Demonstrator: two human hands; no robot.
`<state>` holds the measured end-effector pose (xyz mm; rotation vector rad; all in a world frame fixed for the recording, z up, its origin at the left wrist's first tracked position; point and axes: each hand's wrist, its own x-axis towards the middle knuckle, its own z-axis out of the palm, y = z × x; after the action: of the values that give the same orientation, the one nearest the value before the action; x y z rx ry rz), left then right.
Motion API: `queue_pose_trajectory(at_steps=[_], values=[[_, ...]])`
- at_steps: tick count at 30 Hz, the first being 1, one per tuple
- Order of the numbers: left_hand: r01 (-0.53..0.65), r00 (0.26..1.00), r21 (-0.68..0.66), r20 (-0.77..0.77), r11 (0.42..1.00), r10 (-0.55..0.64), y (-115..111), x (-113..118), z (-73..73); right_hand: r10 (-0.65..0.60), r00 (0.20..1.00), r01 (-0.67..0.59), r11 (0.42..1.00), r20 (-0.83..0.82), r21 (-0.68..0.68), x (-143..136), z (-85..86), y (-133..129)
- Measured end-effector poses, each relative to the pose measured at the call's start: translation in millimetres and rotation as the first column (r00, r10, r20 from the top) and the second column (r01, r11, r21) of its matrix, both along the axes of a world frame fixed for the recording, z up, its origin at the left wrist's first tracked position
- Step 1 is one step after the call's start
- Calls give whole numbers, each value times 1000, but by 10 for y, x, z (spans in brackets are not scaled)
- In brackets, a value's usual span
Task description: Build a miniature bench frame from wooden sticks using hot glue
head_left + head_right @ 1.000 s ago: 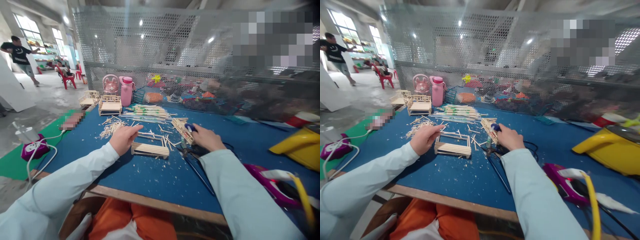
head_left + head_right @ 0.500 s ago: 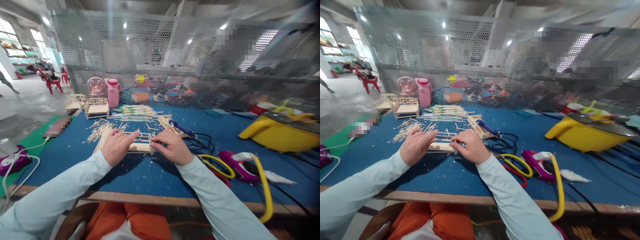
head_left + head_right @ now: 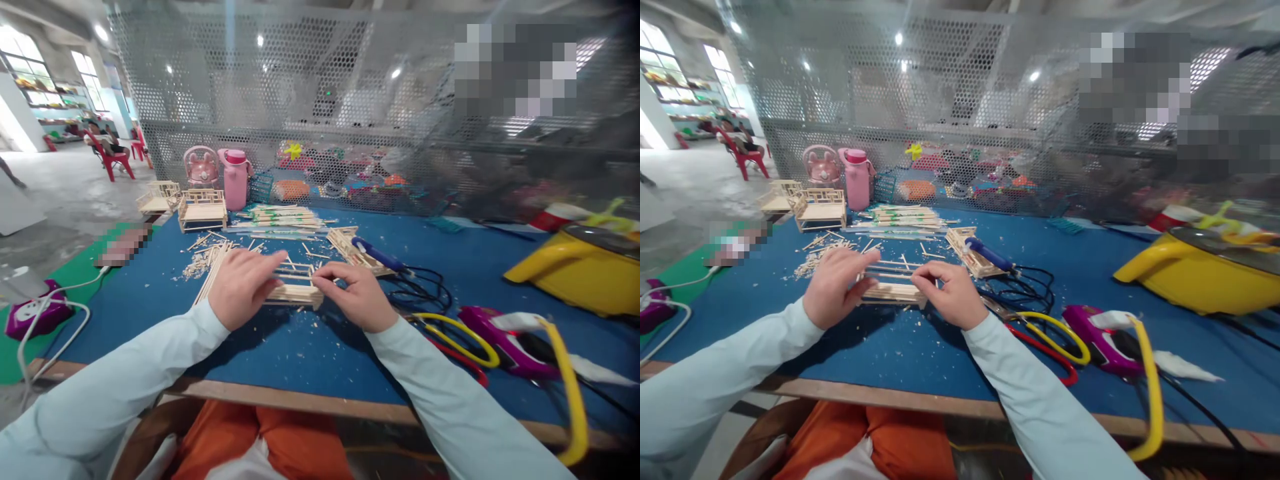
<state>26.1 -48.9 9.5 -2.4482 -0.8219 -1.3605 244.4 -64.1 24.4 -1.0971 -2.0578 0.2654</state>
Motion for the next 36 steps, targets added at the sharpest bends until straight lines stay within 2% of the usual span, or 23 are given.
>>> queue_pose_trajectory(at_steps=[2,4,6,10,18,25,32,36], values=[[-49,965,-157,248,986,88,88,-89,23,-33,999,33,999,9,-37,54,-40,67],[-46,874,-343,441,938,204,213,-194,20,-54,998,56,996,32,-68,96,-79,121],[-27,842,-477,463,878,277,338,-279,-12,-66,996,70,994,52,-83,119,-105,151],[-35,872,-590,377,807,313,447,-310,-93,-63,993,73,992,96,-99,137,-105,159],[-55,952,-640,198,766,234,353,-264,-86,-43,987,60,993,156,-103,190,-109,178],[-77,990,-628,46,774,135,276,-224,-64,-46,977,71,991,206,-115,234,-102,177],[-22,995,-512,-99,859,-34,229,-179,-103,-51,975,77,990,216,-114,250,-82,150],[-15,973,-482,-208,876,-98,189,-153,-104,-54,976,80,989,211,-120,248,-71,142]])
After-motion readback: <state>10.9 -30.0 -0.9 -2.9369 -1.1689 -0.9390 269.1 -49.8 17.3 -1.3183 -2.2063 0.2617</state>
